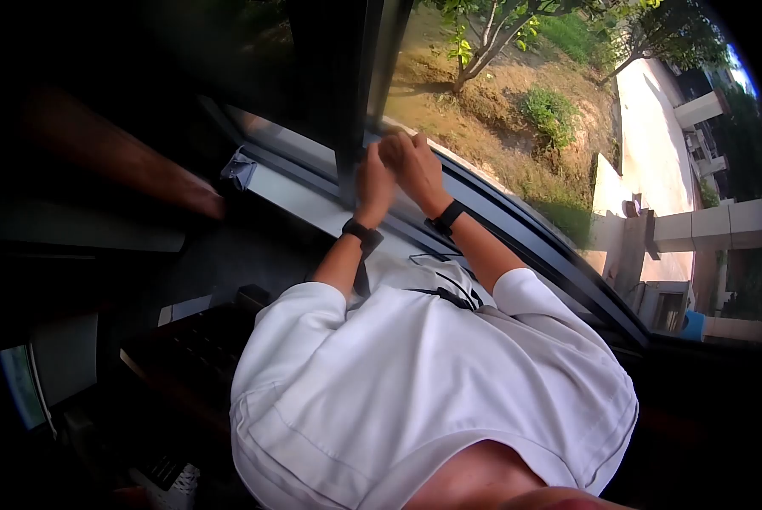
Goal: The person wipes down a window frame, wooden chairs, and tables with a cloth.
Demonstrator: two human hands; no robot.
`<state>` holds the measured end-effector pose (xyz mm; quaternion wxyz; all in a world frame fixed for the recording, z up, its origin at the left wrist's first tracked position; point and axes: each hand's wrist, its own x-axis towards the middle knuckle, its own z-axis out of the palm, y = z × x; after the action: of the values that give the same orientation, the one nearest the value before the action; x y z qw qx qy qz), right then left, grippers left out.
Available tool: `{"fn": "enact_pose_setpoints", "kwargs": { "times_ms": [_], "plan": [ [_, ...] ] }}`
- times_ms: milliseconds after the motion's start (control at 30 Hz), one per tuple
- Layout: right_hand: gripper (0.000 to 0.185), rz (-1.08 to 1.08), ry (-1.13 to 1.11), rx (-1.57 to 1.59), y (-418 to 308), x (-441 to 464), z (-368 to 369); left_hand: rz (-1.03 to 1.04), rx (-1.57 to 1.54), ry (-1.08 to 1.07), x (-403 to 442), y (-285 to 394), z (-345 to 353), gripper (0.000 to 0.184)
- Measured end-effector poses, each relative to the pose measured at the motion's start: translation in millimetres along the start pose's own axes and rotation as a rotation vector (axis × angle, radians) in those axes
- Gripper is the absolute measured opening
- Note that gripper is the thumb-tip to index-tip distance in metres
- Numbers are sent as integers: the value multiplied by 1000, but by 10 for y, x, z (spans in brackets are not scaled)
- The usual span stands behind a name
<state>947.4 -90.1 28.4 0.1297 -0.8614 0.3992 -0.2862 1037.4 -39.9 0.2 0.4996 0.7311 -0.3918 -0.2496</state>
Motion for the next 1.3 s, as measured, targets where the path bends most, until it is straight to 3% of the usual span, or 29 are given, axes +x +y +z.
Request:
{"fn": "enact_pose_setpoints", "kwargs": {
  "times_ms": [100,200,500,600,700,800,900,1300],
  "plan": [
    [25,16,-79,-34,16,111,221,36,-10,133,80,-145,-20,27],
    [28,85,-127,-11,-71,117,150,-95,48,20,111,-140,-34,34],
    [45,104,-6,69,-401,225,-512,331,-127,185,244,219,-10,31],
    [48,37,34,61,-365,205,-559,332,-103,205,218,270,18,28],
    [30,71,14,32,-291,143,-327,227,-84,168,165,135,28,20],
    [25,59,-69,-63,-151,52,-83,94,6,27,175,-104,39,14],
    [21,104,-88,-80,-154,49,-112,60,54,43,135,-83,76,14],
    [47,310,-87,-309,646,-882,-736,173,128,-305,-516,178,861,20]
  ]
}}
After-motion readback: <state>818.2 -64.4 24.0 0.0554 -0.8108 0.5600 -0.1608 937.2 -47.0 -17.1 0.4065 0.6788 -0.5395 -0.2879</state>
